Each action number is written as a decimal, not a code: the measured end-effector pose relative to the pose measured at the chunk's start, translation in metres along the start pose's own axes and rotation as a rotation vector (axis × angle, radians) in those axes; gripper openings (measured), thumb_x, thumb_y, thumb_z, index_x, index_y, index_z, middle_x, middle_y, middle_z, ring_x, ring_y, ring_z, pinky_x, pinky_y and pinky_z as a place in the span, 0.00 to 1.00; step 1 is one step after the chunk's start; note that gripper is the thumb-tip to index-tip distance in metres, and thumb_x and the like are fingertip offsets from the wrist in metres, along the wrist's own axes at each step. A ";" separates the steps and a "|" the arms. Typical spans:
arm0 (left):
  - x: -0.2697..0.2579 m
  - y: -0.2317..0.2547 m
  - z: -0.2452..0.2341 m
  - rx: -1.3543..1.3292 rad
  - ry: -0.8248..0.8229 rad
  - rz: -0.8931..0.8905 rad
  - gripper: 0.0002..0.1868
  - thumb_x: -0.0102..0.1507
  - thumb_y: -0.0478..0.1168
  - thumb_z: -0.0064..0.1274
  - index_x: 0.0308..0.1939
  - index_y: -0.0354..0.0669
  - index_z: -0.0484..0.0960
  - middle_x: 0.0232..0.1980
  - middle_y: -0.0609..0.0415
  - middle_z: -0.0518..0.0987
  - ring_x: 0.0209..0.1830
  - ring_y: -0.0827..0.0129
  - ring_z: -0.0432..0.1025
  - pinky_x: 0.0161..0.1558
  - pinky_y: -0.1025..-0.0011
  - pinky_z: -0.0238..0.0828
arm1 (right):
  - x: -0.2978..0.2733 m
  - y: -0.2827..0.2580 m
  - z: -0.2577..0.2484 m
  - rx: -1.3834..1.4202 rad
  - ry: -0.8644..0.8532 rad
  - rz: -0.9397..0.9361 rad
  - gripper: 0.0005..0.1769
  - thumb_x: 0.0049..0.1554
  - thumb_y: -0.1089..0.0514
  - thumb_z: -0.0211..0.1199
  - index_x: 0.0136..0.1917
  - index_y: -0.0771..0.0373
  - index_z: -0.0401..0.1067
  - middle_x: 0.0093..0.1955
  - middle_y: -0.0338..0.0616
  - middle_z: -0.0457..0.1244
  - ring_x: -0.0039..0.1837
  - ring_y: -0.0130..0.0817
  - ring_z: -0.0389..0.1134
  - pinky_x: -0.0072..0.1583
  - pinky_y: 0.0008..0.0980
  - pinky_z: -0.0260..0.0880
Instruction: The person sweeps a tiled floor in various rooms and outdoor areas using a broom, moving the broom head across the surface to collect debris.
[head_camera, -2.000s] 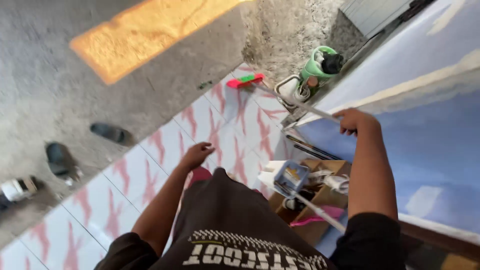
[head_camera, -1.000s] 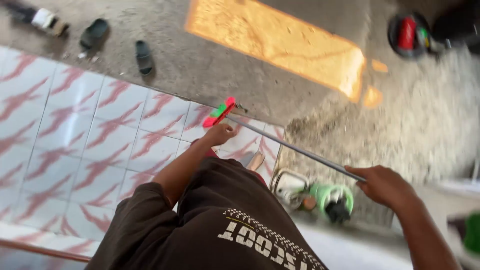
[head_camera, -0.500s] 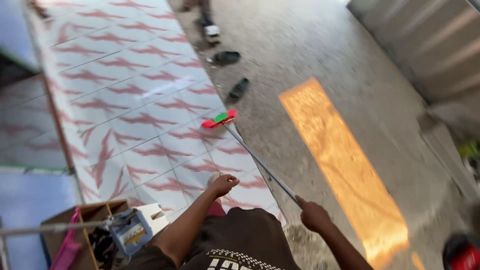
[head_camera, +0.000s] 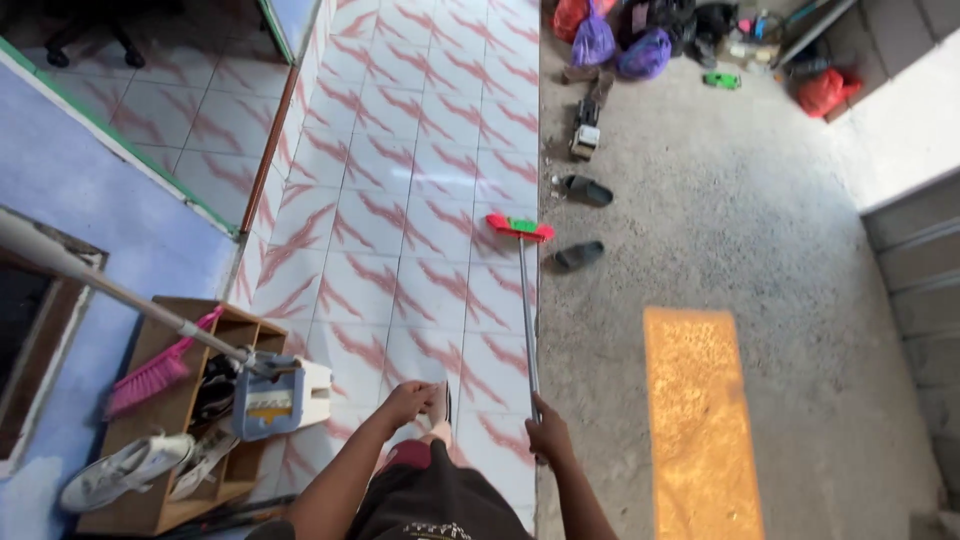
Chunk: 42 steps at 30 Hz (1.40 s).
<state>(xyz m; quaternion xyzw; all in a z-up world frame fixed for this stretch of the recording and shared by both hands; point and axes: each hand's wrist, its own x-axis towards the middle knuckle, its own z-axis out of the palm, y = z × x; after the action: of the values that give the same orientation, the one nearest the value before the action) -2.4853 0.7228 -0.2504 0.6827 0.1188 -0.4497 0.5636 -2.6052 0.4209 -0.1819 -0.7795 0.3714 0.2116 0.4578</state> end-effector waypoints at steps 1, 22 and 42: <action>0.008 0.006 -0.003 -0.017 0.012 -0.012 0.24 0.64 0.55 0.53 0.55 0.42 0.83 0.40 0.57 0.81 0.34 0.73 0.72 0.38 0.70 0.68 | 0.002 -0.013 -0.003 0.009 -0.004 0.026 0.39 0.56 0.62 0.56 0.79 0.42 0.58 0.40 0.55 0.70 0.32 0.40 0.69 0.33 0.44 0.68; 0.203 0.282 0.004 0.091 -0.175 0.131 0.20 0.65 0.56 0.55 0.46 0.43 0.81 0.39 0.58 0.81 0.34 0.75 0.73 0.37 0.74 0.69 | 0.215 -0.194 -0.112 0.018 -0.006 0.045 0.40 0.52 0.63 0.56 0.78 0.43 0.62 0.35 0.54 0.68 0.32 0.41 0.69 0.37 0.42 0.70; 0.444 0.576 0.059 0.015 -0.098 0.061 0.24 0.65 0.58 0.55 0.51 0.42 0.80 0.43 0.57 0.82 0.34 0.73 0.74 0.34 0.72 0.67 | 0.547 -0.417 -0.288 -0.035 -0.069 -0.110 0.37 0.54 0.62 0.56 0.77 0.45 0.63 0.40 0.56 0.69 0.36 0.45 0.70 0.43 0.42 0.72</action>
<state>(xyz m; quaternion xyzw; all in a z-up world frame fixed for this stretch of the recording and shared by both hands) -1.8765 0.3246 -0.1986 0.6673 0.0667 -0.4659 0.5772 -1.9390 0.0861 -0.1747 -0.7989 0.3083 0.2192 0.4676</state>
